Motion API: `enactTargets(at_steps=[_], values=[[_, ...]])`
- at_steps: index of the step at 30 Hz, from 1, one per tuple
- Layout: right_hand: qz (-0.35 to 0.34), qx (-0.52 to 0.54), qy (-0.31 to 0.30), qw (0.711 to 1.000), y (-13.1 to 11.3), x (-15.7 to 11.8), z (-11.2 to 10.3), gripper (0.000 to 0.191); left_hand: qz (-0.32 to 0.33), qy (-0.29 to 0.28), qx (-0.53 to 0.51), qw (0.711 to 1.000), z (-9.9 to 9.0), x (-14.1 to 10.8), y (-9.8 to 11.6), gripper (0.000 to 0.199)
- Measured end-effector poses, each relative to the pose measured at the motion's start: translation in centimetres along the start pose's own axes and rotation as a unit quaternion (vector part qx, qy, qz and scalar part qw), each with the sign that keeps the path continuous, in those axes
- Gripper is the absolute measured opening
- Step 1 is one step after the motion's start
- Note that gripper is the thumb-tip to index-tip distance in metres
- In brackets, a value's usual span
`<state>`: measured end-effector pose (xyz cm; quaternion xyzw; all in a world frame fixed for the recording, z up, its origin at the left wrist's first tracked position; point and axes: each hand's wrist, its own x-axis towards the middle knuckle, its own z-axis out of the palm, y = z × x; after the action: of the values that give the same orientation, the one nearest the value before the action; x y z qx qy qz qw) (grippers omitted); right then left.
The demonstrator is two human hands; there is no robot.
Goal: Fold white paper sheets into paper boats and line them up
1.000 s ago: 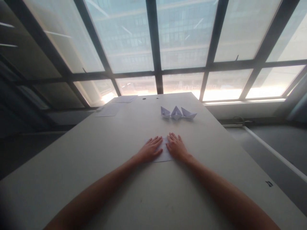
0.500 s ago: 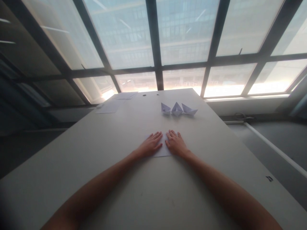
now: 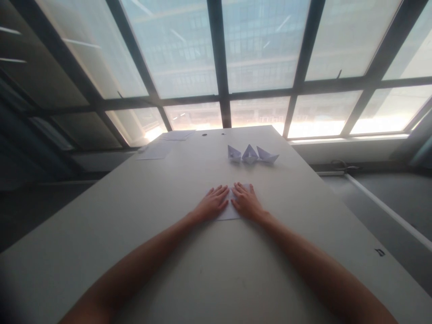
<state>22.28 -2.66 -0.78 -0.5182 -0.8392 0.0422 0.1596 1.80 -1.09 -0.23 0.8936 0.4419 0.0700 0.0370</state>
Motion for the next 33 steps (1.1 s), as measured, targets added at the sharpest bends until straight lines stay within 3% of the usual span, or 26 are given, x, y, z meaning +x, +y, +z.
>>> enactTargets(at_steps=[11, 25, 30, 33], values=[[0.081, -0.002, -0.022, 0.996, 0.27, 0.28, 0.64, 0.056, 0.0, -0.01, -0.005, 1.0, 0.14, 0.2, -0.25, 0.058], [0.086, -0.002, 0.005, 0.996, 0.22, 0.28, 0.6, 0.054, 0.009, -0.008, -0.016, 1.0, 0.08, 0.18, -0.34, 0.058], [0.006, 0.0, 0.029, 1.0, -0.04, 0.14, 0.06, 0.053, 0.01, -0.006, -0.014, 1.0, 0.09, 0.15, -0.31, 0.058], [-0.024, 0.014, 0.004, 1.0, -0.12, 0.16, -0.01, 0.054, 0.01, -0.006, -0.014, 1.0, 0.12, 0.17, -0.32, 0.058]])
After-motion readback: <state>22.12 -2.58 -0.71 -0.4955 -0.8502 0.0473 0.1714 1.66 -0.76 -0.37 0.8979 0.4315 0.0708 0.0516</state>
